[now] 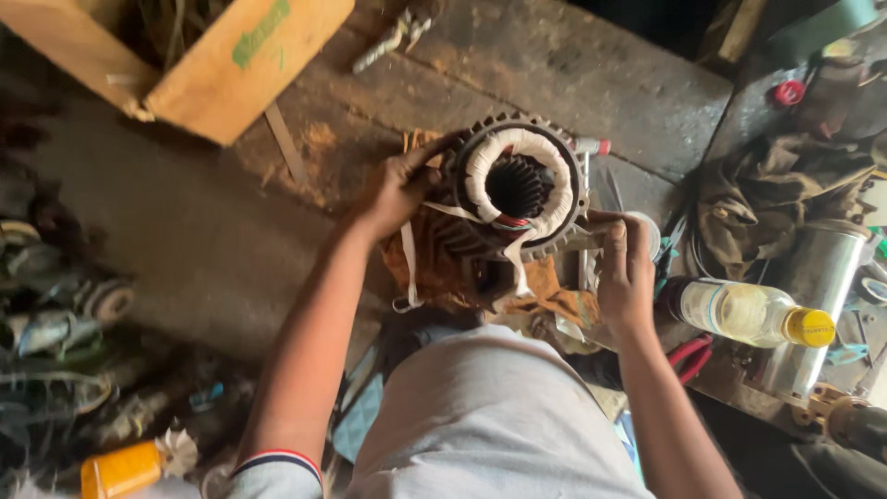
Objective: The person removes old insulation and windings from an electric motor stator on a workbench. They unwrap white cloth insulation from the stator, tap a chisel with a hammer to loosen the windings, lift the stator housing, and pull bundles of copper winding wire out of the slots by hand.
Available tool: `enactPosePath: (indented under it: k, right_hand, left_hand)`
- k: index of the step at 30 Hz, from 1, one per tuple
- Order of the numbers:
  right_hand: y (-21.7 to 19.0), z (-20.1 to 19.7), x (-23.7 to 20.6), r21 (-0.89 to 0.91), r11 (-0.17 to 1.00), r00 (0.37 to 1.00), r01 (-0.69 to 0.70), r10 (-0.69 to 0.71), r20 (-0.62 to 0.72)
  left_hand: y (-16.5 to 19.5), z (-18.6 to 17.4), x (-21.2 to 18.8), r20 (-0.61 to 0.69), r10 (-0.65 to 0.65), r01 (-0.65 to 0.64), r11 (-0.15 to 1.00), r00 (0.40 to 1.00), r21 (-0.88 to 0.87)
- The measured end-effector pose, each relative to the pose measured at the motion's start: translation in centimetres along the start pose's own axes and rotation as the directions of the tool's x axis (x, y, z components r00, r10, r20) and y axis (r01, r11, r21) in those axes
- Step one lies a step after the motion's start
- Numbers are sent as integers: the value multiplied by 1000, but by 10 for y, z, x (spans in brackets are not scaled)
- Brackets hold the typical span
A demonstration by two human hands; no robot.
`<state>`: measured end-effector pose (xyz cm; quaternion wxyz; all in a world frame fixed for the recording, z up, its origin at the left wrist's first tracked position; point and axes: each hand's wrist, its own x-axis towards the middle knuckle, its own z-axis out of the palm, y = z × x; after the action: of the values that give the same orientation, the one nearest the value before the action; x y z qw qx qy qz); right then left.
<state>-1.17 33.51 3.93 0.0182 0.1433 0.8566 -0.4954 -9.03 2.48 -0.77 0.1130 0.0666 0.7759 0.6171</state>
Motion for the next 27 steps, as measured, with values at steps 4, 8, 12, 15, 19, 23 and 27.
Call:
enactPosePath:
  k: [4,8,12,15,19,23,27]
  right_hand:
    - [-37,-20,8,-296,854,888,428,-458,-37]
    - [-93,-35,-2,-564,519,560,642,-820,-117]
    - [-144,17,-4,-560,689,748,459,-640,-174]
    - [-155,77,21,-629,385,621,676,-757,204]
    - [-128,61,20,-307,735,760,604,-648,-56]
    - [-95,36,-48,-301,903,942,307,-333,-36]
    - [-71,57,-104,87,996,970,3,-25,243]
  left_hand:
    - [6,-1,8,38,88,-84,992,995,-96]
    - [-3,-8,0,108,74,-44,966,991,-257]
    - [-19,-8,2,127,6,21,978,992,-208]
    - [-27,-5,1,101,-32,47,988,994,-145]
    - [-20,-8,-21,-75,267,-268,963,961,-2]
    - [16,-22,-61,411,85,94,913,908,-396]
    - [68,-30,-94,679,113,109,955,725,-275]
